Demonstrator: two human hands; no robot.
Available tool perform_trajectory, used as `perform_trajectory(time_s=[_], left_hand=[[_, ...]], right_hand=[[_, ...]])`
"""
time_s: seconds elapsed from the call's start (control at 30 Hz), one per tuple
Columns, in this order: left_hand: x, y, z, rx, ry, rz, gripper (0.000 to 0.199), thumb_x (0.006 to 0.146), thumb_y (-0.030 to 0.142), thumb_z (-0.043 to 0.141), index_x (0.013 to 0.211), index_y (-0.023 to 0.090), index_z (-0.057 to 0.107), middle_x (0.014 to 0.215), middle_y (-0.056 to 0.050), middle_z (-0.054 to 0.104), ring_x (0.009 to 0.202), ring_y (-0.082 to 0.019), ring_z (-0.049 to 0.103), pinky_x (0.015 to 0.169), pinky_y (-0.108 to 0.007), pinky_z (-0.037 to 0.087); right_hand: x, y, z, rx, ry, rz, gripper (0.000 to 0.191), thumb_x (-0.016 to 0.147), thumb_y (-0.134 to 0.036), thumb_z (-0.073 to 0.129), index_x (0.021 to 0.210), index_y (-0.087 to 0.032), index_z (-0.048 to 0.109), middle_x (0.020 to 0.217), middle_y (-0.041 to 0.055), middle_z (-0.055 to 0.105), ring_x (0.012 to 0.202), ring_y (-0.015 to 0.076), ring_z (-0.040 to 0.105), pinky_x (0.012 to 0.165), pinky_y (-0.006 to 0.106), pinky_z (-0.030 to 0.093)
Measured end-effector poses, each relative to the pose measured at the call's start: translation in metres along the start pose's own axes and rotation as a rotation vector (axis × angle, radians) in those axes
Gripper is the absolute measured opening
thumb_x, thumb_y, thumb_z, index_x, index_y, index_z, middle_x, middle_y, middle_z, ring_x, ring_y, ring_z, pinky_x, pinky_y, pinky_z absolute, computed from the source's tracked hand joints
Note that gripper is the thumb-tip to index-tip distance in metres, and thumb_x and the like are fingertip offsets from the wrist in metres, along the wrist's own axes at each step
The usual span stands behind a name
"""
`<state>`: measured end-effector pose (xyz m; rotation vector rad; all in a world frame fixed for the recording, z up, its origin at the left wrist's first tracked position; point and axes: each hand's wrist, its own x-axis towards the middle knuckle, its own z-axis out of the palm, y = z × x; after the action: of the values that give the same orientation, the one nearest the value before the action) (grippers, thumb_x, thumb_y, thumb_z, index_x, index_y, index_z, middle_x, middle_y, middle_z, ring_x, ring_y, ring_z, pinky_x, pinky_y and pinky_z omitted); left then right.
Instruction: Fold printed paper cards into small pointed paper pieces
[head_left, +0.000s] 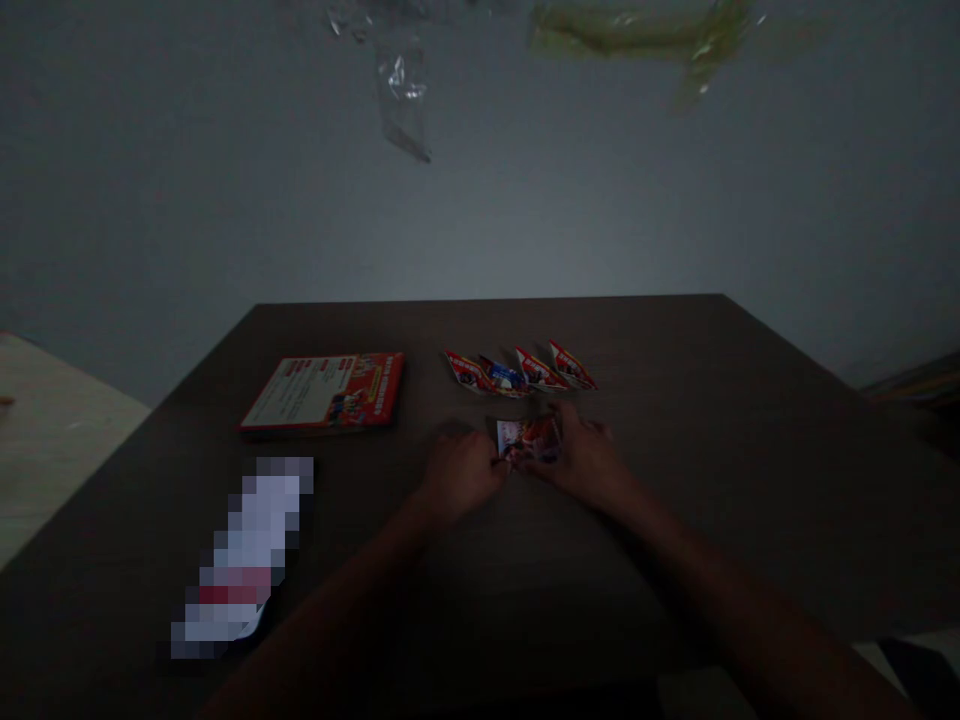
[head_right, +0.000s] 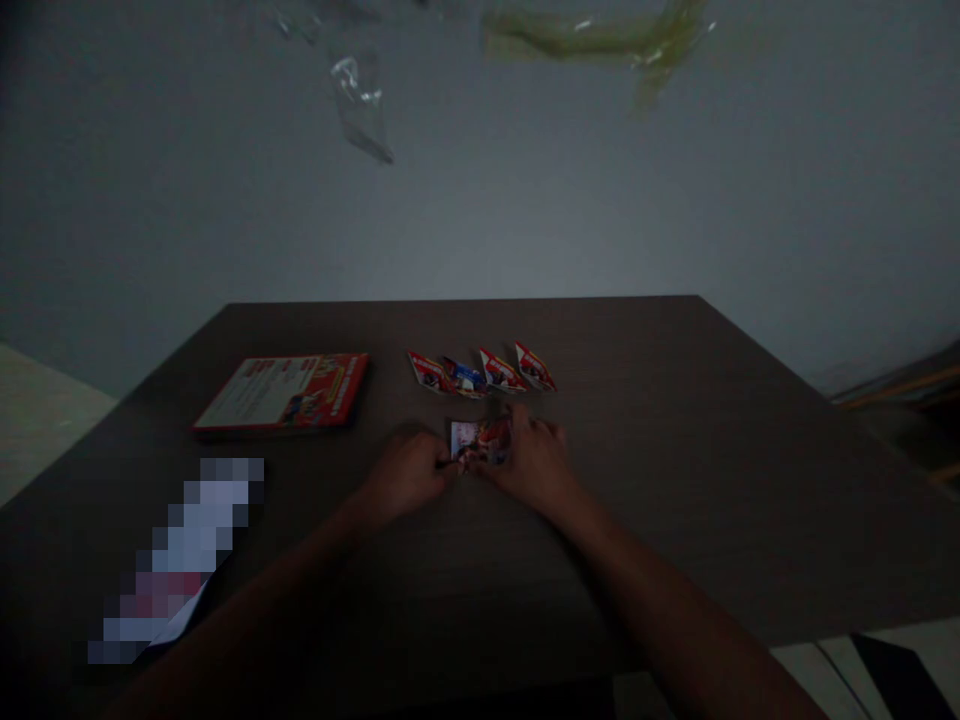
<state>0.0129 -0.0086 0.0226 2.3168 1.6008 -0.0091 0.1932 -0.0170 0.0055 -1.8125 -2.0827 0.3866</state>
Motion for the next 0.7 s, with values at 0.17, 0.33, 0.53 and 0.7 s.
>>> perform_trajectory(time_s=[0.17, 0.33, 0.53, 0.7], left_hand=[[0.001, -0.002, 0.002, -0.006, 0.006, -0.012, 0.026, 0.08, 0.039, 0.051, 0.074, 0.019, 0.068, 0.081, -0.008, 0.069, 0.075, -0.021, 0.062, 0.066, -0.03, 0.042], [0.001, -0.002, 0.002, -0.019, 0.01, -0.009, 0.026, 0.08, 0.039, 0.052, 0.073, 0.019, 0.067, 0.079, -0.008, 0.068, 0.074, -0.021, 0.062, 0.067, -0.03, 0.041], [0.001, -0.002, 0.0, -0.026, -0.003, -0.014, 0.025, 0.079, 0.038, 0.052, 0.072, 0.018, 0.066, 0.078, -0.008, 0.068, 0.073, -0.021, 0.062, 0.066, -0.031, 0.041], [0.001, -0.003, 0.001, -0.03, 0.005, -0.001, 0.026, 0.08, 0.038, 0.052, 0.073, 0.018, 0.066, 0.079, -0.008, 0.068, 0.074, -0.022, 0.063, 0.066, -0.031, 0.042]], right_hand=[[-0.002, -0.007, 0.004, -0.043, 0.033, 0.019, 0.084, 0.062, -0.058, 0.067, 0.127, -0.015, 0.035, 0.1, 0.0121, 0.065, 0.095, 0.0319, 0.059, 0.084, 0.044, 0.034], [-0.001, -0.008, 0.003, -0.056, 0.023, 0.043, 0.089, 0.061, -0.061, 0.066, 0.13, -0.015, 0.033, 0.101, 0.0129, 0.066, 0.095, 0.0328, 0.059, 0.084, 0.044, 0.034], [0.001, -0.006, -0.001, -0.067, -0.015, 0.056, 0.092, 0.059, -0.057, 0.07, 0.132, -0.017, 0.031, 0.1, 0.0112, 0.067, 0.095, 0.0321, 0.061, 0.085, 0.042, 0.036], [0.002, 0.002, -0.007, -0.095, -0.054, 0.086, 0.092, 0.06, -0.058, 0.069, 0.134, -0.02, 0.031, 0.102, 0.0127, 0.067, 0.095, 0.0324, 0.062, 0.083, 0.042, 0.039]])
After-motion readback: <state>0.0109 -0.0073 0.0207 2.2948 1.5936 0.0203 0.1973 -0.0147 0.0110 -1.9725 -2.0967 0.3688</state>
